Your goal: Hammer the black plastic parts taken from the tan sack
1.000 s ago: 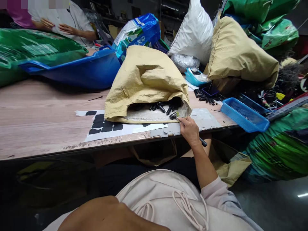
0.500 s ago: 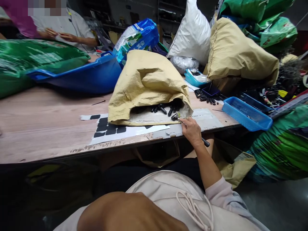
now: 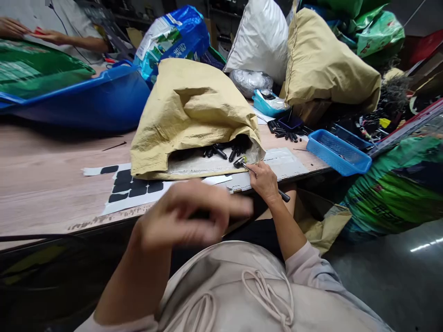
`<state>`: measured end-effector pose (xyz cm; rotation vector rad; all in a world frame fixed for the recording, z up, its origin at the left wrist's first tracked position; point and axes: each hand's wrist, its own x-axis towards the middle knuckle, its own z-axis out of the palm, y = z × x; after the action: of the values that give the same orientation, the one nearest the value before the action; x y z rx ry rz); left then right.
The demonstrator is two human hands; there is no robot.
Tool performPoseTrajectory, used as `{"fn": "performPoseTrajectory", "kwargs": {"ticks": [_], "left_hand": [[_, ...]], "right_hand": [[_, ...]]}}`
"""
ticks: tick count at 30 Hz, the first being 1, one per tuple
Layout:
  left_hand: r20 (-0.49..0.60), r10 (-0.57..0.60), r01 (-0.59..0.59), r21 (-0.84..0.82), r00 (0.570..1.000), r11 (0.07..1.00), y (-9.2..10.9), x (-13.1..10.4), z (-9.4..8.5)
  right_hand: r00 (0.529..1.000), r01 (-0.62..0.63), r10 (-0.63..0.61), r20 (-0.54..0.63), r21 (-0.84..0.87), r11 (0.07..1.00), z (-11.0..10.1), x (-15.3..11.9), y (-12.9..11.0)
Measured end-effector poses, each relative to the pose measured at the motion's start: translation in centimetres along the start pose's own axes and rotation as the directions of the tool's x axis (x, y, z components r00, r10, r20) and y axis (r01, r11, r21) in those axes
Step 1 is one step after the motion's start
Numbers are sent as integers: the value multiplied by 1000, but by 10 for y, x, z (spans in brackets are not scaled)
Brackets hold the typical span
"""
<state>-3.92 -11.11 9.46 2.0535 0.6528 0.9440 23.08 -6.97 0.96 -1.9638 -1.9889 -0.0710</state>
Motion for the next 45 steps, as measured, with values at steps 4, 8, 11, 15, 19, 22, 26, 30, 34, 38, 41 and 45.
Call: {"fn": "performPoseTrajectory", "kwargs": {"ticks": [4,8,11,15,19,22,26,30,34,38,41,45], "left_hand": [[-361,-178,328,412,915,850,-54,82,-4],[-453,-326,556,621,830,553,-107,122,-6],[-410,-377,555,672,830,491,-124,132,-2],[-465,-388,605,607,796,515,-124,136,0],[-552,-260,552,468,793,690,-115,110,-5],[-489,-199,421,401,849,814,-110,69,-2],[-371,-217,367,404,903,838,-116,22,11],[-341,-256,390,420,905,820,-127,8,22],[-314,-246,368,426,917,827,-133,14,26],[-301,-225,347,461,927,817,-136,17,28],[-290,-241,351,424,926,835,-139,16,26],[-289,-254,353,373,923,858,-139,16,24]], "right_hand": [[1000,2,-2,3,14,1000,1,0,1],[1000,1,-1,-6,24,1000,0,0,2],[1000,13,-12,-16,35,999,0,0,2],[999,23,-22,-34,52,998,1,-1,3],[999,35,-32,-42,63,997,2,-1,3],[999,33,-30,-40,57,998,1,-1,3],[999,29,-28,-16,35,999,0,-2,2],[999,31,-31,-16,7,999,0,-1,4],[999,32,-31,-16,34,999,3,2,11],[993,94,-80,-83,172,981,3,-6,11],[980,191,-158,-121,337,922,2,-19,2],[962,271,-253,-100,452,850,2,-34,-16]]}}
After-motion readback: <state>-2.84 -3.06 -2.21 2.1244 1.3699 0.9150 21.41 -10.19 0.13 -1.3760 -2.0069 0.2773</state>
